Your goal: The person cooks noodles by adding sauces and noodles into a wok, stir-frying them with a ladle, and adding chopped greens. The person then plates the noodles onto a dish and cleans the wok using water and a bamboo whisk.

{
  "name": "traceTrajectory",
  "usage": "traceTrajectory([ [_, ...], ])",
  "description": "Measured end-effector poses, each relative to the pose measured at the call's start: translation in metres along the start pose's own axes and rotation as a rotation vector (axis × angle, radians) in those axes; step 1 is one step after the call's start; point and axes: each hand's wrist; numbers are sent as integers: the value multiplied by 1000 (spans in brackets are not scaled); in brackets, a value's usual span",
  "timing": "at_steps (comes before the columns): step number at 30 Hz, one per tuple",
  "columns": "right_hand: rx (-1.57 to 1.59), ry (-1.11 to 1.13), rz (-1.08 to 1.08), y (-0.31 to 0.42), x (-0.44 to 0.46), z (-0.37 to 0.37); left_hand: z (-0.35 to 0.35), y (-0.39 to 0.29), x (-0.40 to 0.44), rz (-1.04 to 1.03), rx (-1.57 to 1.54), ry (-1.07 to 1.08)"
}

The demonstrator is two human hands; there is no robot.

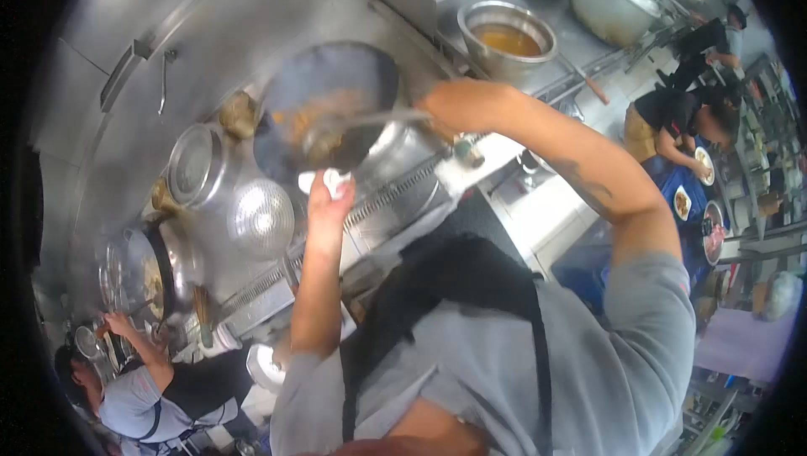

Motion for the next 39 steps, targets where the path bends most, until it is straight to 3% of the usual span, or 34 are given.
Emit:
traceTrajectory([
  [1,96,100,-37,-4,-10,10,-13,-22,-4,385,-457,-123],
  [2,155,102,37,-20,-13,7,-22,-32,-17,432,-421,-132],
  [5,157,135,-168,-42,17,-9,-15,-41,-2,473,-418,-178],
  [6,44,40,-63,-45,27,-19,0,-24,12,429,-464,-97],
  [8,-126,-102,-107,-38,41,-42,38,44,7,360,-370,-119],
  [11,-287,-262,-113,-21,32,-38,33,83,-55,322,-374,-31],
  [13,-339,-254,-75,-17,18,-26,19,67,-54,146,-29,-87],
  [14,-330,-253,-49,-14,15,-21,4,41,-58,-61,336,20],
  [16,-267,-193,-57,-10,9,-17,-27,-12,-67,-577,1122,-37],
  [17,-237,-169,-65,-5,5,-15,25,16,-5,-449,920,98],
  [18,-103,-89,-174,1,-3,-6,18,5,-4,-42,216,43],
  [19,-60,-66,-152,-1,-13,5,2,-15,-4,361,-485,2],
  [22,47,59,-93,-13,-21,8,-22,-41,-30,423,-401,-97],
  [24,-26,8,-111,-29,1,-15,-2,-32,-4,400,-411,-75],
  [26,-99,-97,-192,-27,20,-40,22,5,12,346,-367,-61],
  [28,-166,-208,-191,-21,11,-57,44,61,-15,181,-41,-131],
  [29,-201,-261,-185,-15,7,-61,48,75,-35,219,-116,-114],
  [30,-64,-284,-229,-12,-8,-62,56,85,-48,280,-391,84],
  [31,77,-296,-266,-12,-27,-66,38,66,-69,327,-297,-102],
  [33,231,-440,-112,-20,-45,-93,45,58,-69,138,16,-129],
  [35,383,-516,-58,-10,-54,-113,37,23,-52,235,-300,-109],
  [39,497,-589,-80,4,-59,-113,14,-14,-56,307,-359,-14],
])
Point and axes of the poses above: each hand's wrist, its own x-axis towards the middle knuckle, its own z-axis out of the back of the hand, y = z × x, and after that the axes turned 10 degrees about x, right-handed
